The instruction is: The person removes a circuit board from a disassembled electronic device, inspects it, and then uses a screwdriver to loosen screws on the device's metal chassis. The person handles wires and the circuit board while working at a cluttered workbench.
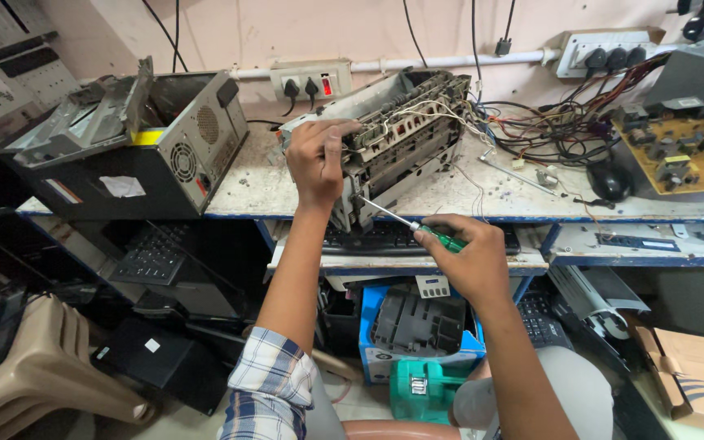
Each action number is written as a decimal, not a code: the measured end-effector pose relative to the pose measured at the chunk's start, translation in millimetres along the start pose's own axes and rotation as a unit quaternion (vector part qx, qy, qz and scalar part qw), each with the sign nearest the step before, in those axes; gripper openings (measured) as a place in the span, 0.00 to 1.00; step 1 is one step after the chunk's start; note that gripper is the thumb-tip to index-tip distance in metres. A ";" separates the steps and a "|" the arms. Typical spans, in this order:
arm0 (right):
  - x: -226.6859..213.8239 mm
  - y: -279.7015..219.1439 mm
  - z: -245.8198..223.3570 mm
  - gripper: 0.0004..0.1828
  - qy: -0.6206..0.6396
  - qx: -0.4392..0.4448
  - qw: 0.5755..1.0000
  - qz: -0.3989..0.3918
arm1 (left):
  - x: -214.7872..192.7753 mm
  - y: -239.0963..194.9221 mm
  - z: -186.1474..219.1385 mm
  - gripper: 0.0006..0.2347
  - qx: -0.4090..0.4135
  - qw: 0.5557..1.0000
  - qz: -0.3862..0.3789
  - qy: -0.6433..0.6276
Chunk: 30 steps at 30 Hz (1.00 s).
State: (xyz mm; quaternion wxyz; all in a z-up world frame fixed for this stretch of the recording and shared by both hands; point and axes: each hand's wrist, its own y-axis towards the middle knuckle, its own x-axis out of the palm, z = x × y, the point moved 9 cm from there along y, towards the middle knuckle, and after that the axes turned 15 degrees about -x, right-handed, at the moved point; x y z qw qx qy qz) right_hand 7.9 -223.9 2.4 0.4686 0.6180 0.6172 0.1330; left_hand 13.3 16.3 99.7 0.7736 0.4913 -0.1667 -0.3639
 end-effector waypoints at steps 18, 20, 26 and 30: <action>8.3 -2.1 7.1 0.16 0.045 0.029 0.998 -0.031 | 1.9 -0.2 -3.2 0.18 -0.014 1.000 0.002 -0.007; 20.6 -7.2 18.0 0.17 0.089 0.094 0.988 -0.079 | 1.3 -0.1 -1.7 0.18 -0.018 1.000 0.001 -0.007; 15.4 -4.2 -21.0 0.17 -0.174 0.020 0.979 -0.103 | 1.7 -1.0 1.7 0.19 -0.018 1.000 0.005 -0.017; 11.7 -6.7 -75.7 0.12 -0.236 -0.140 0.961 -0.026 | 1.5 -2.7 2.9 0.18 -0.008 1.000 0.004 -0.008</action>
